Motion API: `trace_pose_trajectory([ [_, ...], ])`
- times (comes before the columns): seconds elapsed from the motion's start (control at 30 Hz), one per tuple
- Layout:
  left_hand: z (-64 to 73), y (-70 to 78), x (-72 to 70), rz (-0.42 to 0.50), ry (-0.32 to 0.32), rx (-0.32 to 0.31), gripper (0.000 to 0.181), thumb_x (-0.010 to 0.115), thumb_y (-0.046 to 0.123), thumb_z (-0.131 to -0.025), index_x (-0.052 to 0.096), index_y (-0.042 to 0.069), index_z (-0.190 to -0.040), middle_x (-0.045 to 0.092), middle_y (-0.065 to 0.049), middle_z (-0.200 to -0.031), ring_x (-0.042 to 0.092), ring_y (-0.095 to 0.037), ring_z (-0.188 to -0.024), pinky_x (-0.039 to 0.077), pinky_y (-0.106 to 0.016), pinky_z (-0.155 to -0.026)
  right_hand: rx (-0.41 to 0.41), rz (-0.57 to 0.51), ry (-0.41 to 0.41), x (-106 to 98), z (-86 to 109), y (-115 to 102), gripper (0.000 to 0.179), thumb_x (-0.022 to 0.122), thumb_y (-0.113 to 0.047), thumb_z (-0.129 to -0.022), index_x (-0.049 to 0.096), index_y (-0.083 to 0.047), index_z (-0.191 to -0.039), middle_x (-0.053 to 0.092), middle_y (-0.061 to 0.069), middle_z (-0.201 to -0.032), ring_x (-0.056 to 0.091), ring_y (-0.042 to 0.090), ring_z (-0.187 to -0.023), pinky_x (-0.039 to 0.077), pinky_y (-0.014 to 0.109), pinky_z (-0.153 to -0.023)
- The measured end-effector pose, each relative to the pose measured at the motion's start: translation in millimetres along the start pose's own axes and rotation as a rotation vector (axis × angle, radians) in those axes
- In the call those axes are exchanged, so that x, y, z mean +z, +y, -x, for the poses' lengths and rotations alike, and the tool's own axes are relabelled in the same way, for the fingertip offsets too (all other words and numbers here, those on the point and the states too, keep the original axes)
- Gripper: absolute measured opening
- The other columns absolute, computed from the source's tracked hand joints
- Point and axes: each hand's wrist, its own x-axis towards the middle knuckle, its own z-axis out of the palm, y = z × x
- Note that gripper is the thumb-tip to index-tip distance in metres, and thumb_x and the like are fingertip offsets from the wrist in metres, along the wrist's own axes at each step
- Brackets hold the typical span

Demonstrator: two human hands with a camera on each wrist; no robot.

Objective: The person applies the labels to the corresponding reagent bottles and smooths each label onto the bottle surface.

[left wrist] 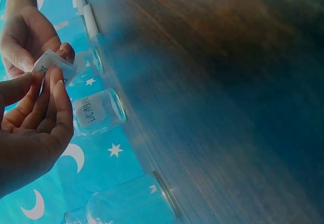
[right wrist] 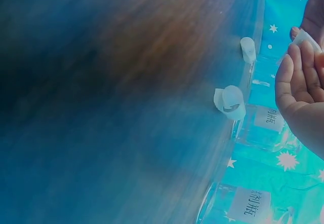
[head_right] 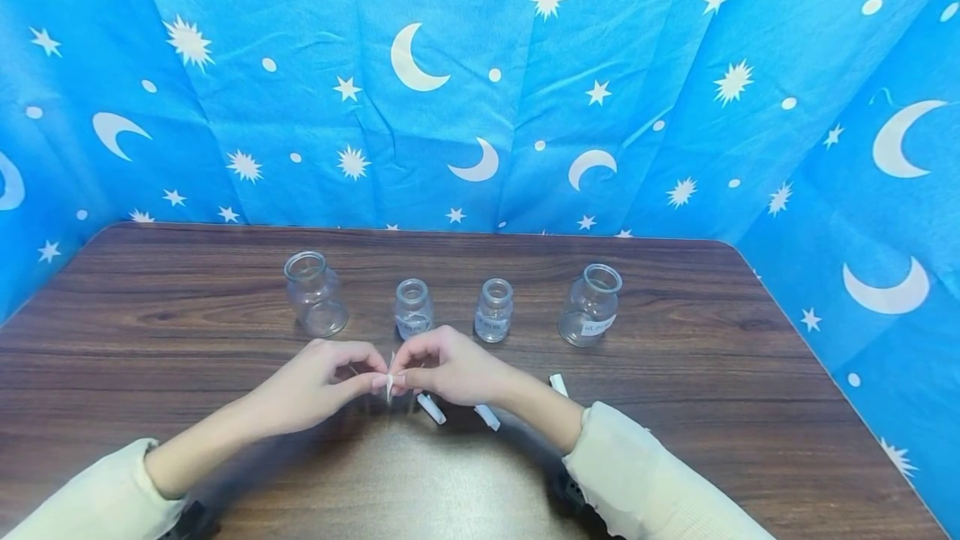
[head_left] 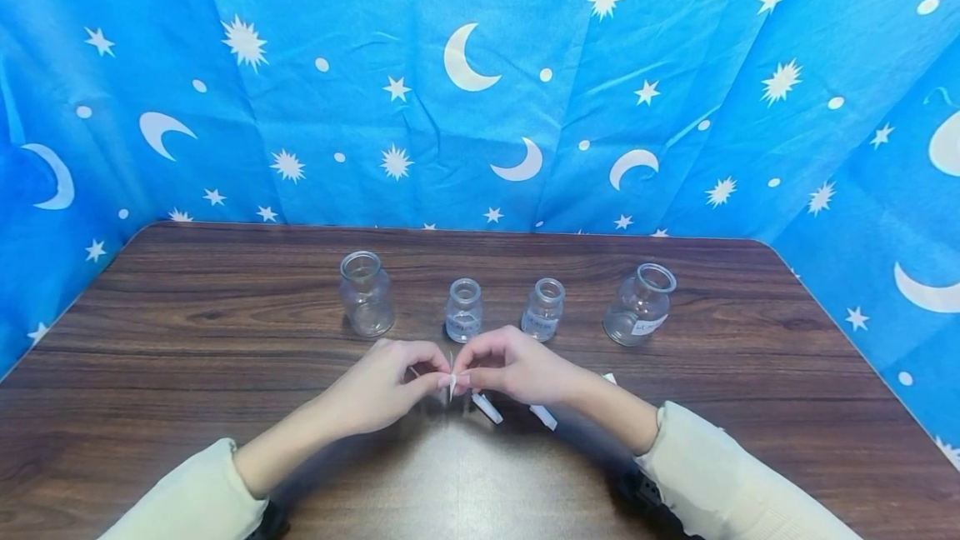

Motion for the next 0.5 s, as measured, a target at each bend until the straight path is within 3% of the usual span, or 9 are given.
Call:
trace_pose_trajectory([
  [0.13, 0.2, -1.2, 0.4, 0.023, -0.012, 0.010, 0.006, 0.060, 0.008, -0.086, 0.064, 0.011, -0.082, 0.064, 0.003, -0.075, 0.057, -0.003, -0.070, 0.048, -0.023, -0.066, -0.014, 0.011, -0.006, 0.1, 0.3, 0.9, 0.008, 0.055, 0.002, -0.086, 0.062, 0.005, -0.088, 0.066, 0.013, -0.082, 0.060, 0.028, -0.078, 0.050, 0.029, -0.072],
  [0.27, 0.2, -0.6, -0.7, 0.036, -0.021, 0.020, 0.008, 0.059, 0.006, -0.085, 0.064, 0.010, -0.080, 0.065, 0.002, -0.077, 0.058, -0.005, -0.073, 0.048, -0.025, -0.068, -0.037, 0.026, -0.013, -0.3, 0.3, 1.7, 0.008, 0.054, 0.003, -0.085, 0.062, 0.005, -0.086, 0.065, 0.014, -0.081, 0.059, 0.025, -0.076, 0.049, 0.027, -0.070],
  [0.5, -0.1, -1.2, -2.5, 0.026, 0.008, 0.022, 0.007, 0.059, 0.003, -0.083, 0.062, 0.007, -0.078, 0.062, 0.003, -0.076, 0.056, -0.006, -0.071, 0.048, -0.025, -0.066, -0.050, 0.006, 0.005, -2.6, 1.6, 1.4, 0.007, 0.055, 0.002, -0.085, 0.061, 0.006, -0.086, 0.065, 0.016, -0.081, 0.059, 0.029, -0.077, 0.049, 0.028, -0.070],
])
